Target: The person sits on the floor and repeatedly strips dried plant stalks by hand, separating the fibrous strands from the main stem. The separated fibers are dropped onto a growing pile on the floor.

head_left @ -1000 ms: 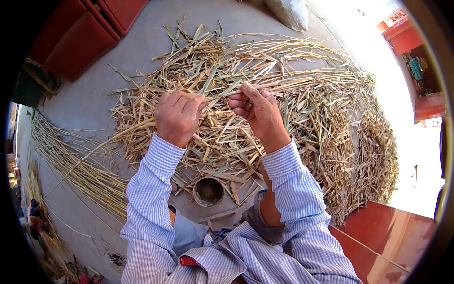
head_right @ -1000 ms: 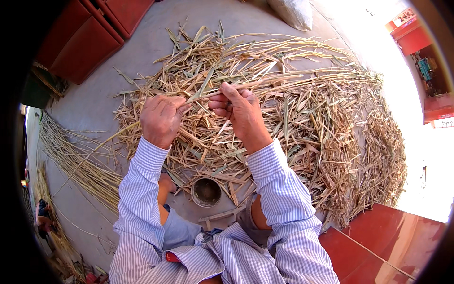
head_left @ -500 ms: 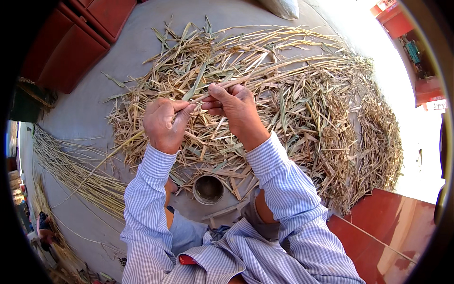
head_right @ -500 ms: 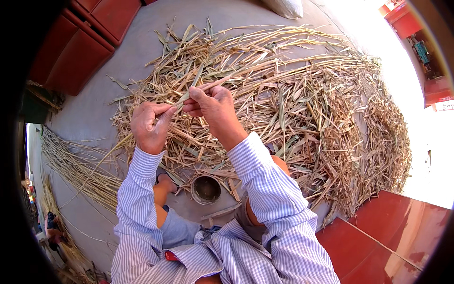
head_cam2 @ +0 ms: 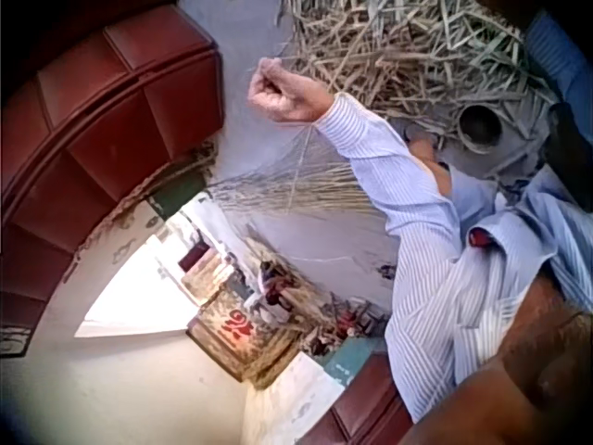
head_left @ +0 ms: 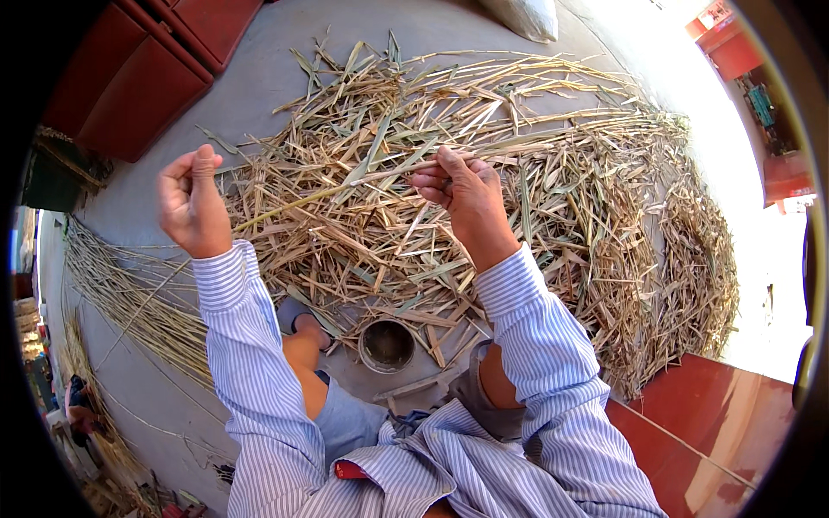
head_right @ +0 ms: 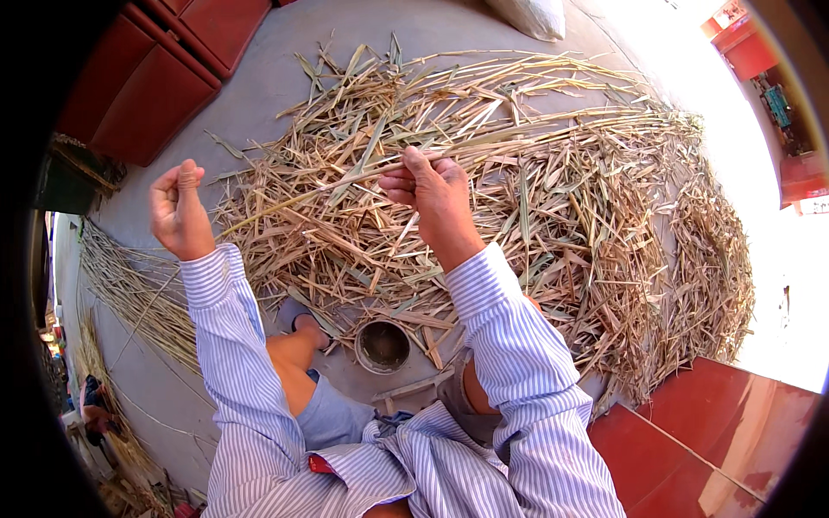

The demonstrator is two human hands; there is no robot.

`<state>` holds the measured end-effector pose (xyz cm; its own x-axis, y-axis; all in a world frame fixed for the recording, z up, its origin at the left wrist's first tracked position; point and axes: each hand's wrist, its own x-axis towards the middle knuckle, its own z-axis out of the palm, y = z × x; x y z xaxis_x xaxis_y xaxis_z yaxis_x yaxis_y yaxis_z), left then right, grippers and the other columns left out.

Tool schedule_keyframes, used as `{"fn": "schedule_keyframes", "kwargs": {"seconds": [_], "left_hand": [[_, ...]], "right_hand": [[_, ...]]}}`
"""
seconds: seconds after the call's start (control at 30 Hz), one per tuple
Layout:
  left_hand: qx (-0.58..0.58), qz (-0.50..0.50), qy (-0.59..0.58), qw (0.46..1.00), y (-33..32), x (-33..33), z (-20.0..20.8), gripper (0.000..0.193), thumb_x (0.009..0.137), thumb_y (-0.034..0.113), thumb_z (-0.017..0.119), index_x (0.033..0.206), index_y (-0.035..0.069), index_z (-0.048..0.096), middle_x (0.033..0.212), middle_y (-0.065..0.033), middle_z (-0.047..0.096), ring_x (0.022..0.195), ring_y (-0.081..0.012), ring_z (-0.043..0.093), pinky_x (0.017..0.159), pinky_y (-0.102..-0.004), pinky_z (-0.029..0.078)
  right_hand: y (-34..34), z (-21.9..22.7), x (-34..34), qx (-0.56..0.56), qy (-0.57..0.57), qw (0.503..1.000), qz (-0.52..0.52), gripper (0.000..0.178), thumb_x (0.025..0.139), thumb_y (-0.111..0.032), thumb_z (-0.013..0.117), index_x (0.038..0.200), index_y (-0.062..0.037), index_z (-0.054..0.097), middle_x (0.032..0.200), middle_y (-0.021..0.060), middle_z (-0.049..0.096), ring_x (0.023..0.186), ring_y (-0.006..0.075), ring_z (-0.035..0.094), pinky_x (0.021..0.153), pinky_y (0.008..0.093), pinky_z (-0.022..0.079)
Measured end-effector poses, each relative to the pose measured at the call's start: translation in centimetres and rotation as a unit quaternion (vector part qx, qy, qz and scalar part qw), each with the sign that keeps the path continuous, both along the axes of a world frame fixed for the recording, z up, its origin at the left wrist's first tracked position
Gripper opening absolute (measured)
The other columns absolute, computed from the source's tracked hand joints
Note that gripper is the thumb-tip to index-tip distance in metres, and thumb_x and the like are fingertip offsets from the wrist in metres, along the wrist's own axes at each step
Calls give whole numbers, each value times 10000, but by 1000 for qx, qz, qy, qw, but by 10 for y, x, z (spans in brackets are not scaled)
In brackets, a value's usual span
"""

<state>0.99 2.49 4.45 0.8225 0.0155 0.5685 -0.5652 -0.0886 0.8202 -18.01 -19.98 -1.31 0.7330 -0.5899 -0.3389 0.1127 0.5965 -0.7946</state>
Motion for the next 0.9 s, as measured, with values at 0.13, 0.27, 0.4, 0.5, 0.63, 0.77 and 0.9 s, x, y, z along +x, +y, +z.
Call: {"fn": "schedule_keyframes", "kwargs": {"seconds": [0.13, 0.27, 0.4, 0.5, 0.63, 0.77, 0.9], "left_hand": [[374, -49, -252, 891, -13, -22, -4, 265, 857, 282, 726, 925, 34, 662, 755, -89, 659, 716, -215, 616, 701, -344, 479], [405, -236, -150, 870, -10, -28, -21, 289, 803, 342, 730, 882, 69, 679, 697, -91, 642, 660, -269, 594, 650, -399, 441], [417, -188, -154, 876, -1, -25, -28, 249, 789, 312, 737, 810, 76, 660, 647, -100, 615, 618, -303, 581, 587, -415, 431], [471, -150, -162, 854, 3, -22, -36, 247, 786, 290, 743, 775, 69, 634, 622, -121, 593, 602, -327, 578, 554, -433, 423], [510, -133, -161, 834, 11, -18, -36, 268, 774, 295, 752, 769, 63, 616, 600, -146, 570, 599, -347, 576, 545, -462, 417], [526, -139, -168, 822, 16, -23, -32, 286, 772, 312, 750, 770, 66, 605, 597, -144, 569, 588, -349, 578, 539, -457, 426], [529, -180, -172, 811, 18, -29, -39, 305, 760, 323, 754, 750, 62, 596, 581, -142, 557, 566, -353, 576, 524, -453, 426]], "right_hand": [[-2, 2, 1, -21, 12, 1000, -8, 240, 970, -258, 590, 963, -19, 574, 891, 134, 684, 757, 178, 699, 608, 233, 586], [-2, 5, 4, -12, 8, 1000, -16, 247, 973, -250, 585, 976, -3, 568, 901, 142, 681, 766, 191, 697, 625, 247, 578], [-11, 8, 3, -11, -20, 1000, -20, 230, 970, -229, 590, 1000, -2, 573, 914, 139, 685, 771, 175, 692, 628, 240, 578], [-32, 9, -6, -49, -77, 994, -59, 204, 963, -187, 596, 1050, -5, 561, 937, 130, 692, 769, 156, 685, 649, 226, 575], [-37, 13, -13, -64, -20, 996, -65, 196, 956, -181, 606, 1054, -15, 573, 923, 116, 686, 778, 153, 677, 639, 229, 572], [-28, 12, -11, -32, 31, 999, -13, 245, 970, -219, 585, 1084, -2, 577, 970, 116, 682, 779, 147, 666, 635, 232, 567], [-43, 5, -4, -7, -15, 999, -32, 255, 990, -219, 544, 1119, 0, 562, 991, 118, 672, 805, 147, 661, 656, 227, 568]]}}
